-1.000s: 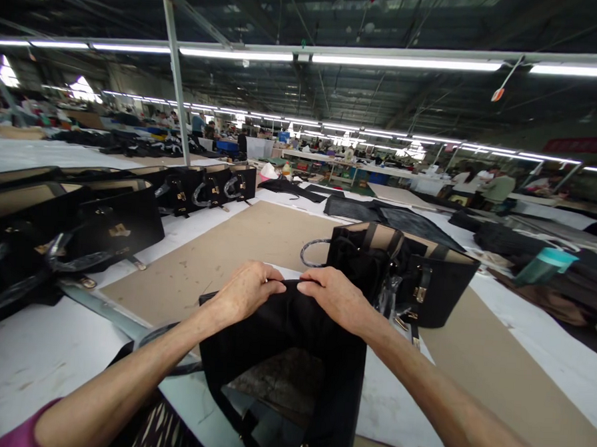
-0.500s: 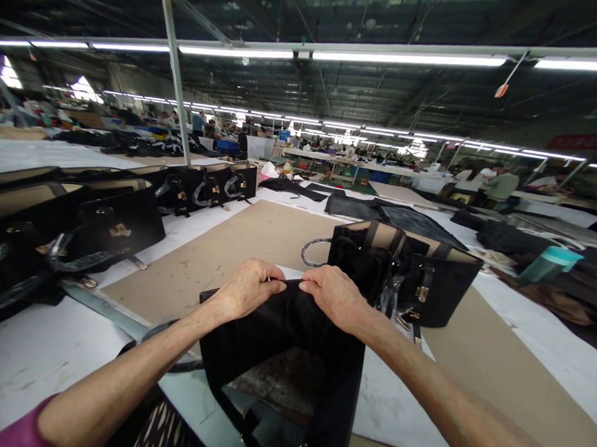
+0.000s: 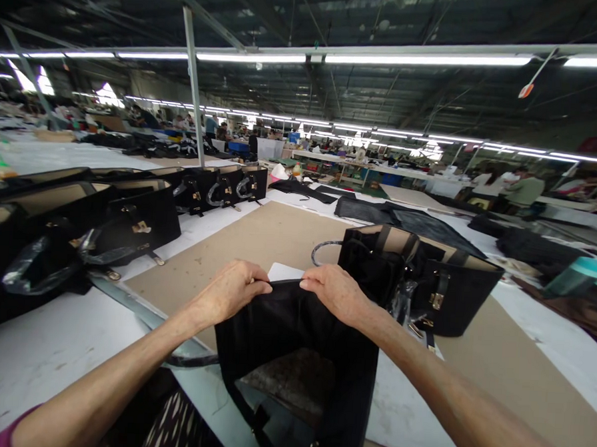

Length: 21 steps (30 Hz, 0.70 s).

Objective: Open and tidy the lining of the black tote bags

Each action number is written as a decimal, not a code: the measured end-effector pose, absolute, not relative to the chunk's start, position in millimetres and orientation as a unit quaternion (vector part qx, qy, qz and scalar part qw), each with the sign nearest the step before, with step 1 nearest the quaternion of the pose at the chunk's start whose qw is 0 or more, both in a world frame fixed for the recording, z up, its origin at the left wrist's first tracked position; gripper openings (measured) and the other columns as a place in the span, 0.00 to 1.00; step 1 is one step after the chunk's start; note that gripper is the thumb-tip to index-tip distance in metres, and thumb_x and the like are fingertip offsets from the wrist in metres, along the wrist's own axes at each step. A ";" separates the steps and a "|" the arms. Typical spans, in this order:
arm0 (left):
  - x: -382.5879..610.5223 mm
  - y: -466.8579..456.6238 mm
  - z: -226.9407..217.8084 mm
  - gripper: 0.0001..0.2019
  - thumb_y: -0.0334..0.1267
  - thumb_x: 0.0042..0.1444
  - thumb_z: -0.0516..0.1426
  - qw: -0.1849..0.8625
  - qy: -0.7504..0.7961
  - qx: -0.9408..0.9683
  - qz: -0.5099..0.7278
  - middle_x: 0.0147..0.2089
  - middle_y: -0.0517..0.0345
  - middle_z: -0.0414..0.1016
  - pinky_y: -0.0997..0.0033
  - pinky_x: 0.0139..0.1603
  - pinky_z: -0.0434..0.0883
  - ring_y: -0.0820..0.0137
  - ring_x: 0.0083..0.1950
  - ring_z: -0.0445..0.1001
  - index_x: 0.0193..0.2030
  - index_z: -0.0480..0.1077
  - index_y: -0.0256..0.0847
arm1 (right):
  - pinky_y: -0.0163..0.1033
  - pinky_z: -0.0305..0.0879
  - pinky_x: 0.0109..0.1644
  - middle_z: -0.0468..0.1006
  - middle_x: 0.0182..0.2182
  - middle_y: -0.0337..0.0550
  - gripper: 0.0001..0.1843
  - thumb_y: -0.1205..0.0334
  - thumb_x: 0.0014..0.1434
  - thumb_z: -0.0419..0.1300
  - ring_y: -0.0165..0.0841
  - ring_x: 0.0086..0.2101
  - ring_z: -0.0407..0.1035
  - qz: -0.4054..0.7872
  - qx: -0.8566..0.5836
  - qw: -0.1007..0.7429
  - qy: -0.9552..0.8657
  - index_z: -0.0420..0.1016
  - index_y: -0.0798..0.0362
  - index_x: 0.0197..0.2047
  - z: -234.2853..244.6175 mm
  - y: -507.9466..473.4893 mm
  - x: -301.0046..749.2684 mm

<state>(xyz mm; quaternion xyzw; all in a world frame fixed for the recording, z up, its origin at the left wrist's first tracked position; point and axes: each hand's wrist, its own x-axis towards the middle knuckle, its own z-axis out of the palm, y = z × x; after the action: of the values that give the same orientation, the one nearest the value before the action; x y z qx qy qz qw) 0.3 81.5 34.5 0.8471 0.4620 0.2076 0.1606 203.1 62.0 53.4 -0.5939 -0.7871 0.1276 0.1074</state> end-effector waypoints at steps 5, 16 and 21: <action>-9.1 75.2 23.9 0.11 0.37 0.52 0.49 0.206 0.428 0.838 0.269 0.27 0.59 0.72 0.78 0.30 0.58 0.74 0.29 0.66 0.28 0.72 0.39 | 0.32 0.50 0.27 0.67 0.21 0.35 0.16 0.54 0.54 0.47 0.28 0.25 0.60 0.148 -0.578 0.105 -0.795 0.69 0.53 0.25 54.9 65.4 201.3; -4.9 75.2 23.3 0.11 0.36 0.50 0.49 0.251 0.421 0.824 0.285 0.21 0.64 0.65 0.79 0.24 0.54 0.77 0.24 0.61 0.26 0.72 0.38 | 0.31 0.47 0.26 0.59 0.17 0.33 0.15 0.56 0.54 0.48 0.25 0.22 0.56 0.166 -0.458 0.061 -0.871 0.66 0.55 0.22 59.9 78.8 165.5; -6.0 74.6 24.0 0.12 0.38 0.50 0.50 0.229 0.430 0.829 0.275 0.18 0.64 0.62 0.78 0.23 0.52 0.77 0.22 0.59 0.23 0.69 0.37 | 0.31 0.50 0.28 0.62 0.19 0.35 0.17 0.54 0.56 0.46 0.26 0.24 0.59 0.150 -0.452 0.033 -0.879 0.65 0.54 0.23 61.9 80.7 181.6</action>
<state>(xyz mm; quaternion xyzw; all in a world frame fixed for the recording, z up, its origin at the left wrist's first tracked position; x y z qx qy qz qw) -6.0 74.6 24.0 0.8290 0.4295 0.2753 0.2292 181.6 80.7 61.9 -0.4522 -0.8785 0.1504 0.0330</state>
